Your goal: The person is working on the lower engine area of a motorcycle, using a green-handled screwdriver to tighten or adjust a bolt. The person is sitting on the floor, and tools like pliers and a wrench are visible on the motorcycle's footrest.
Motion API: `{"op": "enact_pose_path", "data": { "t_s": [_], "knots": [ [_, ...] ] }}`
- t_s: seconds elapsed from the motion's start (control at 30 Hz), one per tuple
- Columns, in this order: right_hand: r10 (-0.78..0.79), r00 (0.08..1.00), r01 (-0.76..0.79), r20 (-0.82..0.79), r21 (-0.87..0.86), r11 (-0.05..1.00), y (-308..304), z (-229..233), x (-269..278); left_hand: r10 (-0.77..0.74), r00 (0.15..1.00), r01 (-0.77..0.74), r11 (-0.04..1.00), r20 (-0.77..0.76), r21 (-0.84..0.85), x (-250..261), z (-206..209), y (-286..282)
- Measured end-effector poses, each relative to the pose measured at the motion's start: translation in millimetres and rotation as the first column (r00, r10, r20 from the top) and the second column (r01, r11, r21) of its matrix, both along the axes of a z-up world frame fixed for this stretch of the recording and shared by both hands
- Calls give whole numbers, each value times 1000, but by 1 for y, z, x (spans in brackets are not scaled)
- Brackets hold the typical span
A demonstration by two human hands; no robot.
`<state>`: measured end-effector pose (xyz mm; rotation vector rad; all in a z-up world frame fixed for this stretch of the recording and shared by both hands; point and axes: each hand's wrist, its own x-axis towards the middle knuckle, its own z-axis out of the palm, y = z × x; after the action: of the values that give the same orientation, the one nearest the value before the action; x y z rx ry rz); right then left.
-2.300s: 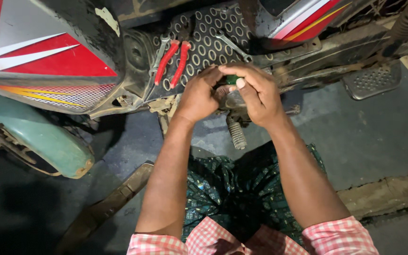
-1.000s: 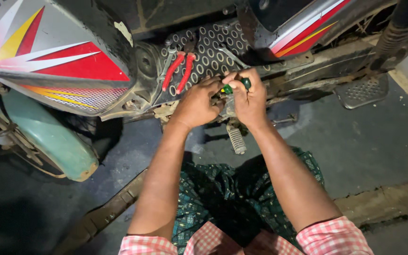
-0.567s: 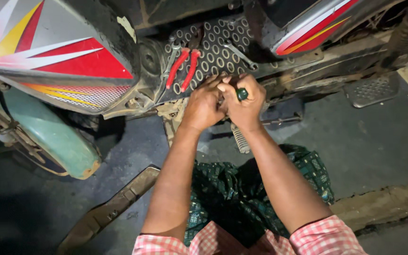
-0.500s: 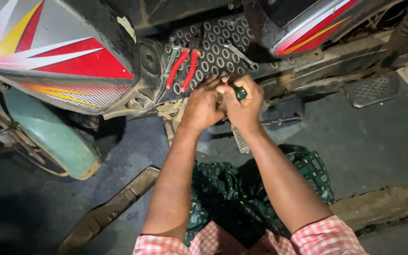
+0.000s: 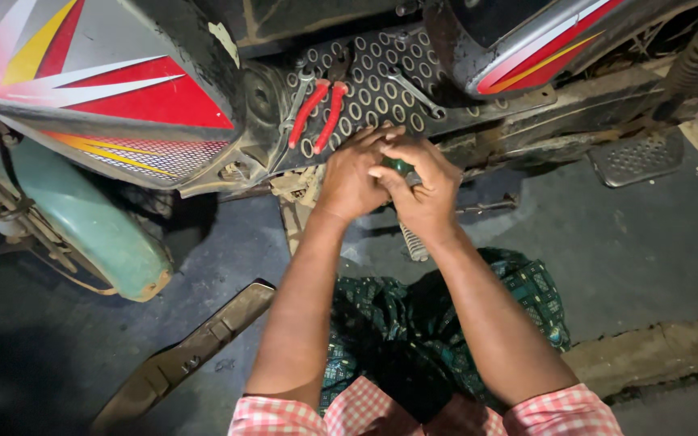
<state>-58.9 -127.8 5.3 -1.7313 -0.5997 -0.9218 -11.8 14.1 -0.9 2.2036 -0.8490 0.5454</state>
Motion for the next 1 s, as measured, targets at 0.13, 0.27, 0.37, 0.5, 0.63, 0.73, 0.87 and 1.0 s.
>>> {"op": "enact_pose_path", "data": {
  "t_s": [0.13, 0.27, 0.37, 0.5, 0.63, 0.73, 0.87, 1.0],
  "knots": [
    [-24, 999, 23, 35, 5, 1000, 2, -4, -2, 12, 992, -19, 999, 125, 47, 0, -14, -2],
    [-62, 998, 61, -25, -46, 997, 4, -4, -3, 43, 990, -45, 999, 135, 13, -1, -21, -6],
    [-43, 999, 41, -9, -131, 990, 2, 5, -6, 97, 995, -97, 995, 4, 6, -2, -16, -9],
    [66, 984, -25, 163, -245, 969, 2, 13, -14, 94, 985, -97, 995, -143, -12, -8, -3, -5],
    [-21, 997, 40, 81, -246, 968, 8, 12, -12, 58, 994, -61, 997, -88, -36, -9, 8, -4],
    [-17, 997, 32, 81, -190, 981, 12, 11, -10, 37, 986, -48, 997, -161, -67, -7, 8, -3],
    [-3, 998, 13, 70, -147, 989, 14, 11, -12, -38, 997, 27, 986, -65, -167, -3, -5, 0],
    [-25, 997, 34, 72, -128, 991, 15, 9, -15, 12, 999, -12, 1000, 33, -19, 2, -12, -1]
  ]
}}
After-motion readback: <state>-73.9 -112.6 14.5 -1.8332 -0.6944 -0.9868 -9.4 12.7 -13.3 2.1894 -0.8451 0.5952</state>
